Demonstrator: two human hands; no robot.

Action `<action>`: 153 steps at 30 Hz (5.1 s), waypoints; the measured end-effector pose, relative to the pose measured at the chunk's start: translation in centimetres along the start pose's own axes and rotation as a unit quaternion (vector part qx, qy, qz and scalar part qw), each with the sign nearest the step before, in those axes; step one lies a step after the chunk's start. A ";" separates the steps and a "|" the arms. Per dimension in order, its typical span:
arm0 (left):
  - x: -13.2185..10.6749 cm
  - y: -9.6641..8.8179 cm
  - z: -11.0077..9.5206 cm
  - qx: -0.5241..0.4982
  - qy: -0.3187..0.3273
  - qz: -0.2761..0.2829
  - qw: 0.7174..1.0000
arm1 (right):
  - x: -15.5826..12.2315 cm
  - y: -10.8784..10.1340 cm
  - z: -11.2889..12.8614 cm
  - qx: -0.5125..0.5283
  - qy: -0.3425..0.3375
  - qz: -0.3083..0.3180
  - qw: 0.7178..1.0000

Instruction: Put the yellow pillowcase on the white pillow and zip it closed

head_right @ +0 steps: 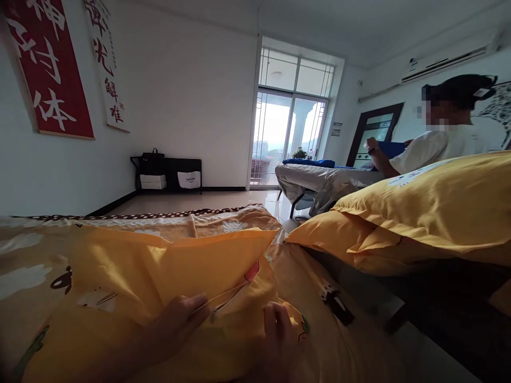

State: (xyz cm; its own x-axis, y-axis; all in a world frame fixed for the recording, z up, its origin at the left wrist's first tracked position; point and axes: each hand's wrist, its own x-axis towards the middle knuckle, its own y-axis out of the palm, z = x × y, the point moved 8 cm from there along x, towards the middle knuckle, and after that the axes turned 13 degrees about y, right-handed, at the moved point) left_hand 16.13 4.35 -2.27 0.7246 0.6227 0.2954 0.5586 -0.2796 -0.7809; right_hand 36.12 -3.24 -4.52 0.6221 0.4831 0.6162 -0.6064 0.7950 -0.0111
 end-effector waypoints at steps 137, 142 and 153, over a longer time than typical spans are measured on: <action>-1.9 -2.3 1.1 0.118 -0.092 -0.053 0.987 | -3.5 9.9 5.1 -0.020 -0.242 0.308 0.920; -2.2 -2.2 1.3 0.112 -0.093 -0.056 0.988 | -4.3 10.4 4.5 -0.018 -0.234 0.327 0.916; -2.2 -2.5 0.4 0.115 -0.082 -0.052 0.989 | 4.1 9.7 -4.6 -0.228 -0.017 0.291 0.929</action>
State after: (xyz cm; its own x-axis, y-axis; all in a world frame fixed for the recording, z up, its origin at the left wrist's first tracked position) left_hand 12.99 3.99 -1.19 0.5826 0.7547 0.3015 0.5065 -0.0471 -0.8610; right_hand 35.01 8.10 -5.71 0.2337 0.8744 0.4252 -0.5580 0.4788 -0.6778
